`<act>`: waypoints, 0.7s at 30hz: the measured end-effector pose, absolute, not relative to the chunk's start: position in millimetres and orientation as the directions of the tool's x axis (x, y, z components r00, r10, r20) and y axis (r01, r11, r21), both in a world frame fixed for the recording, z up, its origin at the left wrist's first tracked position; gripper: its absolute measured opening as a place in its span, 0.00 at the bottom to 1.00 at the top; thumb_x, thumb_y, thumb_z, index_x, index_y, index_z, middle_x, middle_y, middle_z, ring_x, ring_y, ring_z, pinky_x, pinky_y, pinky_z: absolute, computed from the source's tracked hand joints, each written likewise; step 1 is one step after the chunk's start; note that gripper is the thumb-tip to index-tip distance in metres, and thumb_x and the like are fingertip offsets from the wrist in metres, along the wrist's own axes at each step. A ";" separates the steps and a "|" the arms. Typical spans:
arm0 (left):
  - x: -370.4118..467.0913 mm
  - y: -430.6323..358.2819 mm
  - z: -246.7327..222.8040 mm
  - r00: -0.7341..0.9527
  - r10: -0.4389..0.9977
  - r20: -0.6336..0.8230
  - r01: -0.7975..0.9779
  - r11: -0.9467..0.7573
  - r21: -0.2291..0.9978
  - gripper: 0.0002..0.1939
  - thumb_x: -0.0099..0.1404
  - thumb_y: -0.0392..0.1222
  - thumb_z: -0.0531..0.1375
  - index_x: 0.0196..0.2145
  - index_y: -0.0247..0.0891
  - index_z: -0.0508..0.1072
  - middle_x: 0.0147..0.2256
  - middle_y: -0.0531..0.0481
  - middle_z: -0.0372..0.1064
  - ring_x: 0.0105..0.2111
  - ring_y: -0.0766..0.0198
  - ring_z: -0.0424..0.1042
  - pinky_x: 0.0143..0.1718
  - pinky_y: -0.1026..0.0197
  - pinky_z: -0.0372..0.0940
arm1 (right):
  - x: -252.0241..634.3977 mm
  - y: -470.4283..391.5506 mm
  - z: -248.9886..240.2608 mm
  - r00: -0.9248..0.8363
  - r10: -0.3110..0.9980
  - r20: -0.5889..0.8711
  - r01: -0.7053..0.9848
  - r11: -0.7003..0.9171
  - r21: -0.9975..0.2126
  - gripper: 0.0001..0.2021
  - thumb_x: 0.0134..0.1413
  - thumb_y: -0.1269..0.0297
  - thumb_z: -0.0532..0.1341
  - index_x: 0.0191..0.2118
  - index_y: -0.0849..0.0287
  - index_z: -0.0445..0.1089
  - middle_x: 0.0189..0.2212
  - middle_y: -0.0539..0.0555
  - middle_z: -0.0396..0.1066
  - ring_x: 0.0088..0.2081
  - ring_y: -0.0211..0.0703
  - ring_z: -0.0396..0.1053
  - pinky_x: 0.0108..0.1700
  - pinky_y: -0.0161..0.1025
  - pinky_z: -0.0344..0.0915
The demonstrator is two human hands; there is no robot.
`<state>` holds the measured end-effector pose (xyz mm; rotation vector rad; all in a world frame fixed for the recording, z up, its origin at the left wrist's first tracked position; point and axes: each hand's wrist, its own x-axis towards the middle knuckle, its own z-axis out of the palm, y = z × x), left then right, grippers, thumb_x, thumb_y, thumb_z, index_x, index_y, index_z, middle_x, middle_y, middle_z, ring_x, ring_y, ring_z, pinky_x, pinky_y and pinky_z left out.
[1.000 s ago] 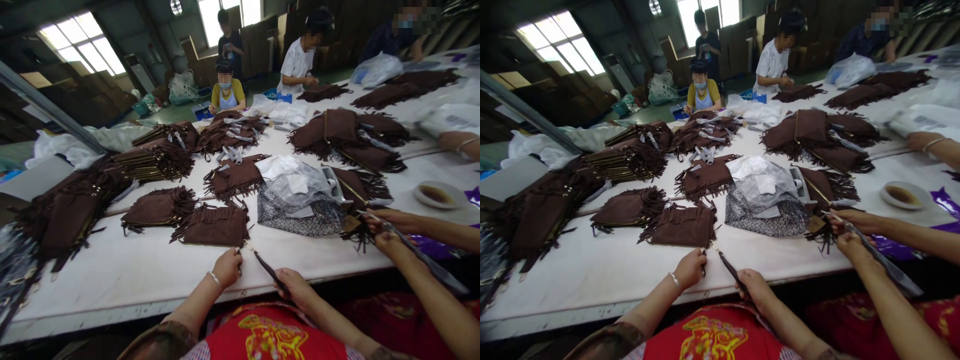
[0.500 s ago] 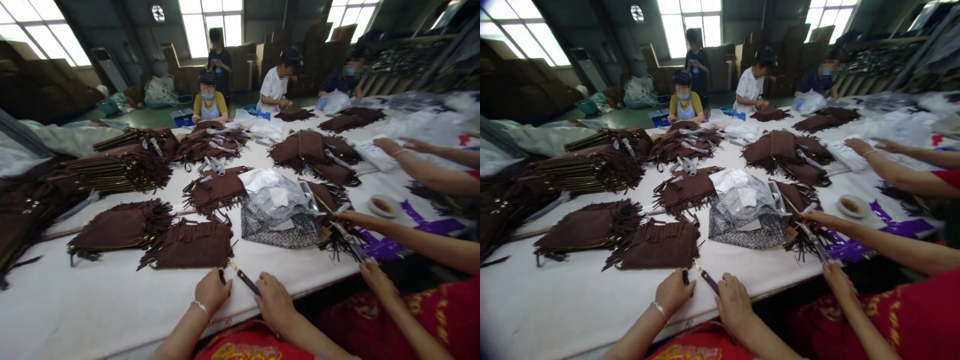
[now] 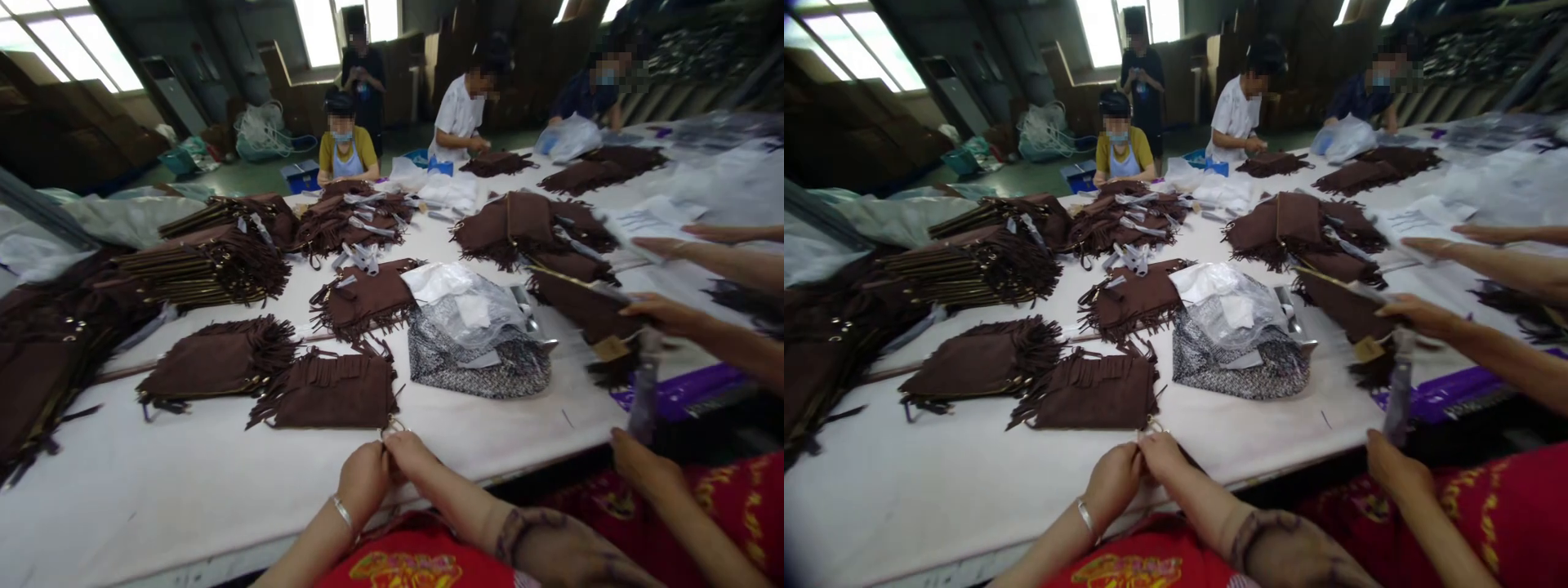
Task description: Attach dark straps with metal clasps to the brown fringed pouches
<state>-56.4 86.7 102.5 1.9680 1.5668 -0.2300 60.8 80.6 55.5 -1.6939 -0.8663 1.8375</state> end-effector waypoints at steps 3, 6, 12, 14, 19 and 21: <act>-60.6 77.0 109.1 0.384 0.792 -0.475 0.895 -0.192 0.403 0.18 0.68 0.46 0.45 0.44 0.38 0.71 0.38 0.41 0.73 0.36 0.56 0.72 0.37 0.58 0.60 | 56.4 83.5 47.1 -0.065 0.712 -0.699 0.035 -0.698 -0.715 0.10 0.54 0.59 0.54 0.28 0.60 0.65 0.23 0.51 0.68 0.26 0.37 0.65 0.26 0.32 0.59; -73.6 73.7 104.8 0.423 0.797 -0.432 0.780 -0.079 0.620 0.14 0.66 0.48 0.50 0.38 0.40 0.73 0.36 0.44 0.71 0.38 0.57 0.69 0.41 0.58 0.59 | 57.4 79.8 42.0 -0.087 0.675 -0.732 0.014 -0.734 -0.679 0.09 0.52 0.61 0.54 0.27 0.60 0.64 0.20 0.48 0.64 0.22 0.35 0.63 0.22 0.31 0.55; -86.6 91.3 75.3 0.186 0.657 -0.731 0.305 0.668 0.678 0.18 0.60 0.57 0.55 0.26 0.38 0.65 0.19 0.58 0.55 0.19 0.69 0.57 0.25 0.63 0.57 | 59.6 71.4 58.1 -0.220 0.555 -0.802 -0.205 -0.830 -0.518 0.11 0.55 0.55 0.52 0.35 0.58 0.61 0.16 0.41 0.55 0.13 0.29 0.51 0.17 0.28 0.44; -83.2 98.2 66.6 0.269 0.573 -0.774 0.153 0.768 0.621 0.21 0.58 0.60 0.58 0.27 0.37 0.64 0.18 0.61 0.53 0.17 0.72 0.53 0.22 0.65 0.55 | 60.5 71.4 65.2 -0.280 0.531 -0.800 -0.298 -0.840 -0.453 0.12 0.54 0.53 0.53 0.35 0.57 0.59 0.15 0.39 0.53 0.13 0.28 0.48 0.17 0.27 0.42; -73.2 106.5 51.0 0.367 0.435 -0.822 -0.094 0.897 0.432 0.21 0.53 0.55 0.65 0.24 0.37 0.61 0.13 0.63 0.52 0.12 0.75 0.49 0.16 0.69 0.45 | 64.4 70.3 70.1 -0.357 0.577 -0.735 -0.213 -0.816 -0.537 0.13 0.46 0.56 0.60 0.29 0.57 0.57 0.15 0.40 0.54 0.14 0.28 0.50 0.18 0.27 0.45; -70.5 106.3 47.7 0.371 0.424 -0.826 -0.124 0.904 0.408 0.19 0.55 0.54 0.63 0.23 0.37 0.62 0.13 0.60 0.54 0.12 0.73 0.53 0.16 0.69 0.47 | 65.4 67.9 68.2 -0.320 0.604 -0.730 -0.108 -0.789 -0.605 0.12 0.44 0.57 0.60 0.28 0.58 0.59 0.15 0.42 0.58 0.15 0.29 0.54 0.18 0.28 0.47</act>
